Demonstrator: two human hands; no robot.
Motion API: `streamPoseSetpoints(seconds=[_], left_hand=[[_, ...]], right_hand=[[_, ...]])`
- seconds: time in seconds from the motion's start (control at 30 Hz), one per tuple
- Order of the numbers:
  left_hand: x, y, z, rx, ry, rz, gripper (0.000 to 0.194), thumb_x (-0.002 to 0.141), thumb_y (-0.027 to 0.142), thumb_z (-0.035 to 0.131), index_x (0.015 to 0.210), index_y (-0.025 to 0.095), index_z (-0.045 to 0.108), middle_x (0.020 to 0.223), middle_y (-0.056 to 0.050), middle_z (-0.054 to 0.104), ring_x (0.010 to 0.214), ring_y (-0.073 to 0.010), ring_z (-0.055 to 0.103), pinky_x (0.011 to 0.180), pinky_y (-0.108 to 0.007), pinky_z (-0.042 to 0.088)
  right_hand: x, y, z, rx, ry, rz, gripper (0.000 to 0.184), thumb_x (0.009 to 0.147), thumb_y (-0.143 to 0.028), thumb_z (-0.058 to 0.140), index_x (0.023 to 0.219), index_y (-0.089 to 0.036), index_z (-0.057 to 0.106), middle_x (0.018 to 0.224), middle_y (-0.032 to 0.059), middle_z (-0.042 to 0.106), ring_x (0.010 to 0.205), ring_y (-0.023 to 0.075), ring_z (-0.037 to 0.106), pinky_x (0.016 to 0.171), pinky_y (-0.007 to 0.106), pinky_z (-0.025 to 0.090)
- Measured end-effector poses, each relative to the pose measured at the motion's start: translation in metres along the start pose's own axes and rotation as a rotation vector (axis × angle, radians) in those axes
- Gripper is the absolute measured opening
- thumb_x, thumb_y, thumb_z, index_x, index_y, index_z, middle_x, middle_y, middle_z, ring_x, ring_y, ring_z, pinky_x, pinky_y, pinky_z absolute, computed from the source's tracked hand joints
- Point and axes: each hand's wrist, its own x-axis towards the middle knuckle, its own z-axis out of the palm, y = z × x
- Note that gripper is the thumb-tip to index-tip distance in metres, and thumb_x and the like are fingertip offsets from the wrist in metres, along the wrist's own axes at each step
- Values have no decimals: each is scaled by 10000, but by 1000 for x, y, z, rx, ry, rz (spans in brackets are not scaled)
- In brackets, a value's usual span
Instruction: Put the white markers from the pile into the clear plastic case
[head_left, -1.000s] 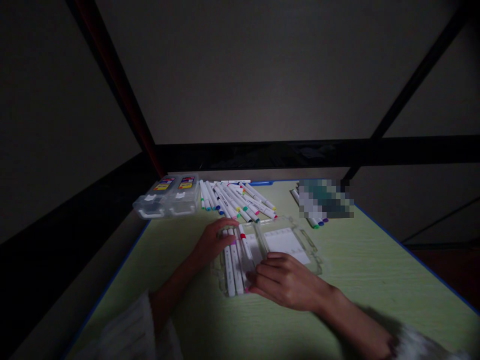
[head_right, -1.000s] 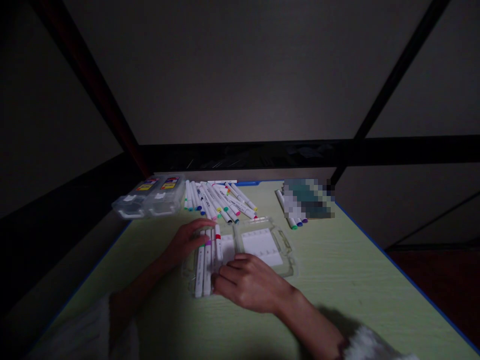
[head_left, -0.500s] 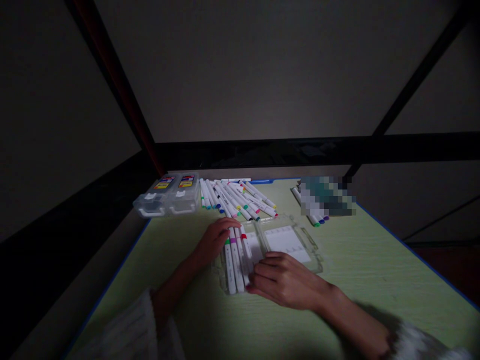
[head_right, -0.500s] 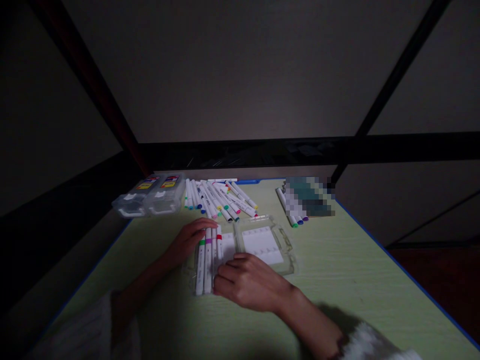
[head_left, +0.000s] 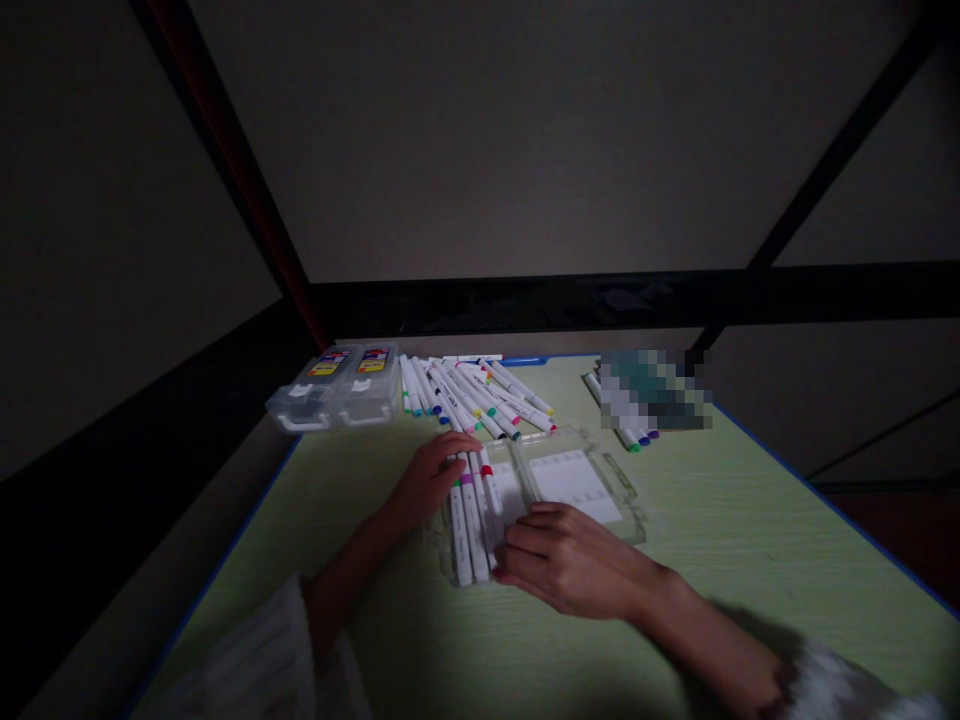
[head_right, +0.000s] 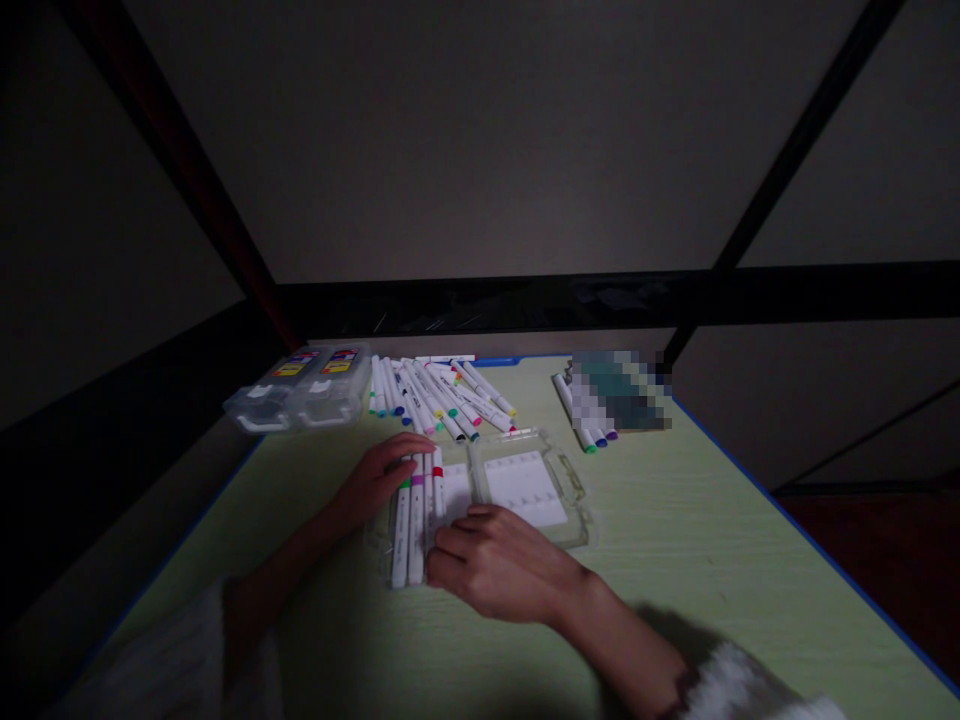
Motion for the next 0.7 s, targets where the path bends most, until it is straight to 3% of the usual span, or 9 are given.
streamPoseSetpoints(seconds=[0.7], left_hand=[[-1,9,1,107,-34,43,311,723,89,411,903,164,653,959,-70,583,956,-186,520,890,-343,392]], right_hand=[[4,-1,-5,21,-51,32,230,874,-272,415,701,-171,530,652,-16,580,576,103,511,556,276,334]])
